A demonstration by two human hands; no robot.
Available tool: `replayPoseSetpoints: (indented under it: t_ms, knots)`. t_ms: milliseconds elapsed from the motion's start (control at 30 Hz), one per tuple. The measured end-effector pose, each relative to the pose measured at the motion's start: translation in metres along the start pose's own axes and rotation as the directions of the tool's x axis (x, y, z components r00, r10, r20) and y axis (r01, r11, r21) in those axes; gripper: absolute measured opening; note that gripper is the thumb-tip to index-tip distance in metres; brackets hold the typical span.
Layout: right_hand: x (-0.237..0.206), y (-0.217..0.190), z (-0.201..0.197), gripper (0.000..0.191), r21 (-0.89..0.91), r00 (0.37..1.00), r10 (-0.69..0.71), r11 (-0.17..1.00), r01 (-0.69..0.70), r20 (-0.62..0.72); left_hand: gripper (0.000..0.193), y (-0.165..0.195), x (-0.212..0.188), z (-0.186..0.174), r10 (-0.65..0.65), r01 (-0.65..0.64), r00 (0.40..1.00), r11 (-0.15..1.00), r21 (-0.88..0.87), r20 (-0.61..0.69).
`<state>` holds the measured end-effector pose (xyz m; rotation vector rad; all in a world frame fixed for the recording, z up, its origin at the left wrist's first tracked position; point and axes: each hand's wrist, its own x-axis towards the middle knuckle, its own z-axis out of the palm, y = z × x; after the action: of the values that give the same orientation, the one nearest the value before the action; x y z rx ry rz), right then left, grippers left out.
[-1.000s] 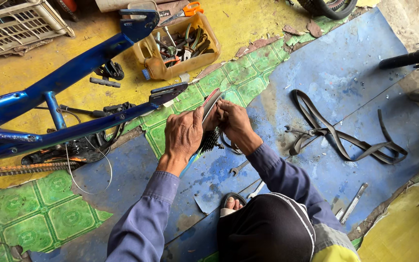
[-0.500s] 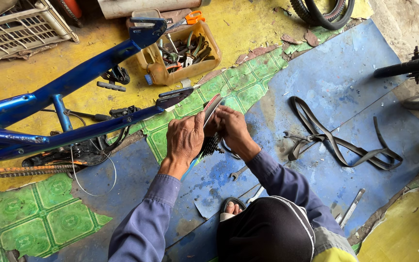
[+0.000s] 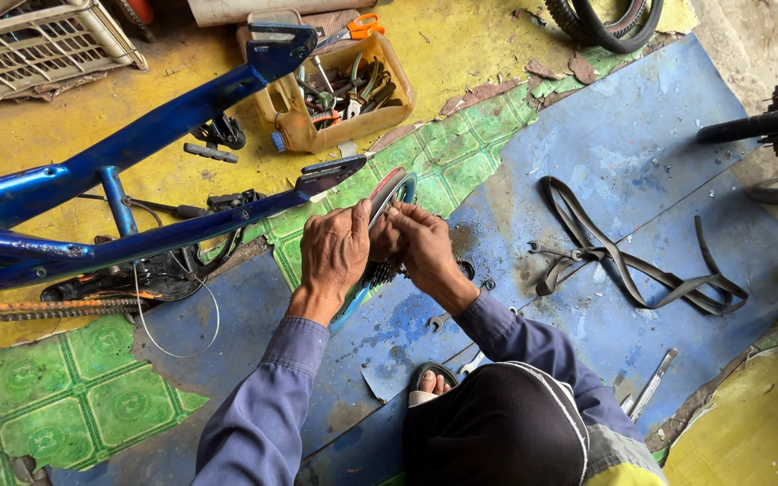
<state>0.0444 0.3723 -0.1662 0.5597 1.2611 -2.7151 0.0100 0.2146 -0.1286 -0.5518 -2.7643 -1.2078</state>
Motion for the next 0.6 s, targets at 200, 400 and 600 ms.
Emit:
replayPoseSetpoints:
  t_ms: [200, 400, 600]
  knots:
    - [-0.023, 0.013, 0.012, 0.014, -0.505, 0.995, 0.039, 0.863, 0.012, 0.091, 0.056, -0.001, 0.001, -0.006, -0.031, 0.031, 1.000, 0.999, -0.036, 0.004]
    - [-0.022, 0.018, 0.015, 0.020, -0.231, 0.985, -0.057, 0.968, 0.095, 0.165, 0.055, 0.004, 0.000, -0.008, -0.042, 0.042, 0.999, 0.996, -0.079, 0.009]
    - [-0.021, 0.008, 0.000, 0.017, -0.497, 0.991, 0.043, 0.867, 0.027, 0.128, 0.055, -0.001, 0.000, -0.009, -0.076, 0.076, 0.997, 0.996, -0.055, 0.001]
